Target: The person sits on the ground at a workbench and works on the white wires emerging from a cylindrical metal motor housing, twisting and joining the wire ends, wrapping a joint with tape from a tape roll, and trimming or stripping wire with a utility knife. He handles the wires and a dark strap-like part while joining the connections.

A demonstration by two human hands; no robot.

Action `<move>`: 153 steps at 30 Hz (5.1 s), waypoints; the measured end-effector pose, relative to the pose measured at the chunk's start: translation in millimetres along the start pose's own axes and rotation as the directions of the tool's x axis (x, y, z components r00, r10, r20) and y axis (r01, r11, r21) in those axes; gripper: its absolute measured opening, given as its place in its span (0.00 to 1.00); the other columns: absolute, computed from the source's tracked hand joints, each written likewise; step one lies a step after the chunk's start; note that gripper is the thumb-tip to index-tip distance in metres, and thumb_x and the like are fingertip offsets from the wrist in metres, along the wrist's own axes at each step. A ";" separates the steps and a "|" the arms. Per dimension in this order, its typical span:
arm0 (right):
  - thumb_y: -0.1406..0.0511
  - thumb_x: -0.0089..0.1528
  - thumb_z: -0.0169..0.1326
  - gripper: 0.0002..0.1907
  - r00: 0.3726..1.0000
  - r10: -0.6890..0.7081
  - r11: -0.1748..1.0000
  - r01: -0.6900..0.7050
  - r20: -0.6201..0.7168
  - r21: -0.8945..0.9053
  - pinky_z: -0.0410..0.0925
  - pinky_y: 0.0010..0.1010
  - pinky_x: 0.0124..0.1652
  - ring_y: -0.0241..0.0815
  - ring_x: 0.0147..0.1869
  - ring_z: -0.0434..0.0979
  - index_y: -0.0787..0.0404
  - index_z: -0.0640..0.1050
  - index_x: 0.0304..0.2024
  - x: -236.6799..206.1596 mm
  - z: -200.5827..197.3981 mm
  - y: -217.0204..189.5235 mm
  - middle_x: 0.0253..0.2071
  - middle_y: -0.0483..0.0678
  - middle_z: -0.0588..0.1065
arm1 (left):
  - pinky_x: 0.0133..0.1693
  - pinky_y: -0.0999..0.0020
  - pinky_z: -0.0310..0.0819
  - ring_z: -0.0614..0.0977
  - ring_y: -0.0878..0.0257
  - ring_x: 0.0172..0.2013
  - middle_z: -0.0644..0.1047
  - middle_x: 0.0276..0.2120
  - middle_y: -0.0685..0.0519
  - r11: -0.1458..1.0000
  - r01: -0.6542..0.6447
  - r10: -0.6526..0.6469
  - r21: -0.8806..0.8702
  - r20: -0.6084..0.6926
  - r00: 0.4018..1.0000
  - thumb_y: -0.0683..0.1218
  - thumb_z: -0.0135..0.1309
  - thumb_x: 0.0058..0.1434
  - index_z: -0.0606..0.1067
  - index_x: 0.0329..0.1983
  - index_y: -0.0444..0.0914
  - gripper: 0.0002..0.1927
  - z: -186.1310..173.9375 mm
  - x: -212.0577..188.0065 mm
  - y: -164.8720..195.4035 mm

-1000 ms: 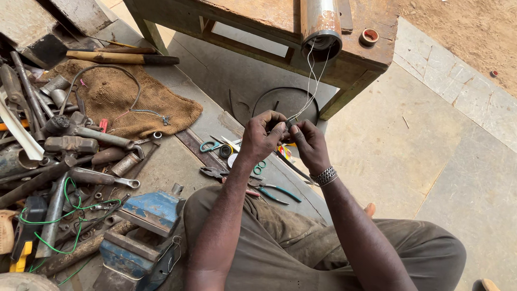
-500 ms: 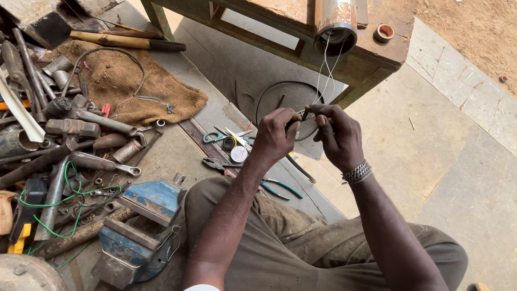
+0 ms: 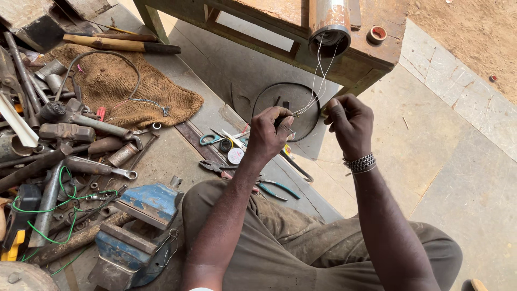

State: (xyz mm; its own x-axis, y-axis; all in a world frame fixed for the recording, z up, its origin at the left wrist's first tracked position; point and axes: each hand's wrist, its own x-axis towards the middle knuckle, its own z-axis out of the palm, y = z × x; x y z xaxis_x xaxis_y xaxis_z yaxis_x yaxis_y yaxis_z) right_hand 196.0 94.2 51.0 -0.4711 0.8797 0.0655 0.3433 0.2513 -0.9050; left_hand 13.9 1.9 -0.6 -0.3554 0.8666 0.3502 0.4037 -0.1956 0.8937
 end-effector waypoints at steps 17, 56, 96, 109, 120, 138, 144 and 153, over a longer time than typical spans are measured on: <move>0.59 0.74 0.49 0.15 0.989 -0.096 0.940 0.054 0.108 0.337 0.69 0.23 0.35 0.30 0.32 0.71 0.62 0.74 0.36 -84.7 6.8 46.9 0.29 0.43 0.73 | 0.35 0.66 0.85 0.86 0.61 0.32 0.81 0.33 0.47 0.999 -0.037 0.037 0.008 -0.077 0.996 0.41 0.59 0.61 0.80 0.36 0.33 0.06 -5.4 -1.2 0.0; 0.57 0.74 0.49 0.17 0.998 -0.032 0.925 0.006 0.061 0.379 0.66 0.22 0.30 0.30 0.28 0.68 0.63 0.74 0.38 -72.0 19.5 42.0 0.28 0.44 0.73 | 0.32 0.67 0.80 0.84 0.62 0.29 0.81 0.31 0.49 0.999 -0.017 0.023 0.044 -0.143 0.989 0.39 0.59 0.59 0.80 0.36 0.33 0.04 -7.2 -1.5 -4.4; 0.58 0.72 0.49 0.14 0.996 -0.074 0.897 0.041 0.057 0.440 0.64 0.23 0.27 0.29 0.26 0.68 0.62 0.74 0.37 -42.2 19.7 24.2 0.34 0.44 0.78 | 0.31 0.64 0.81 0.84 0.60 0.30 0.80 0.32 0.47 0.992 -0.045 0.064 0.119 -0.162 0.985 0.39 0.58 0.61 0.78 0.36 0.33 0.03 -7.8 2.3 1.7; 0.53 0.68 0.49 0.19 0.895 0.232 0.971 -0.190 0.380 -0.147 0.76 0.32 0.29 0.38 0.27 0.84 0.60 0.80 0.45 52.8 26.7 -30.6 0.33 0.46 0.83 | 0.30 0.58 0.80 0.84 0.54 0.32 0.78 0.32 0.43 0.974 -0.100 0.106 0.204 -0.022 0.994 0.40 0.60 0.63 0.79 0.39 0.31 0.05 -6.2 0.5 -0.6; 0.59 0.70 0.54 0.16 0.974 -0.146 0.924 0.071 0.175 0.375 0.69 0.28 0.49 0.33 0.49 0.75 0.66 0.74 0.51 -14.4 65.1 38.3 0.45 0.48 0.77 | 0.38 0.66 0.84 0.87 0.63 0.35 0.83 0.34 0.48 0.987 0.075 -0.070 -0.141 0.039 0.997 0.42 0.55 0.65 0.81 0.41 0.33 0.08 -13.6 4.1 3.8; 0.55 0.71 0.48 0.17 0.967 0.042 0.947 0.042 0.251 -0.319 0.74 0.25 0.30 0.34 0.31 0.84 0.61 0.79 0.47 36.8 45.6 -31.3 0.40 0.49 0.83 | 0.30 0.60 0.79 0.83 0.55 0.34 0.75 0.33 0.43 0.969 -0.079 0.077 0.236 0.017 0.997 0.40 0.57 0.67 0.69 0.38 0.33 0.08 -5.3 1.3 -6.7; 0.53 0.69 0.45 0.21 0.812 0.323 0.946 -0.289 0.487 -0.146 0.73 0.27 0.26 0.37 0.30 0.84 0.61 0.78 0.52 65.5 34.0 -33.8 0.42 0.46 0.83 | 0.32 0.59 0.80 0.83 0.53 0.35 0.76 0.34 0.44 0.915 -0.220 0.248 0.337 -0.041 0.968 0.42 0.57 0.66 0.77 0.42 0.33 0.07 -3.4 0.4 -13.5; 0.59 0.69 0.56 0.19 0.995 -0.086 0.995 0.088 0.050 -0.041 0.75 0.27 0.46 0.36 0.47 0.82 0.64 0.79 0.57 1.6 35.9 22.2 0.45 0.52 0.82 | 0.34 0.70 0.78 0.81 0.67 0.31 0.81 0.29 0.52 0.935 0.268 -0.246 -0.233 0.121 0.962 0.46 0.57 0.65 0.81 0.39 0.35 0.09 -8.3 5.9 -14.9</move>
State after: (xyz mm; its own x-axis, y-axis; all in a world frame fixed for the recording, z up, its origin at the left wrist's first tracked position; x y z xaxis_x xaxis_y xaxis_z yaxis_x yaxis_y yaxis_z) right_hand 173.7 86.7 16.0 -0.5393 0.8332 0.1222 0.3334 0.3444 -0.8776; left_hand -1.1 6.2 -9.5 -0.3392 0.9370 0.0834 0.0854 -0.0576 0.9947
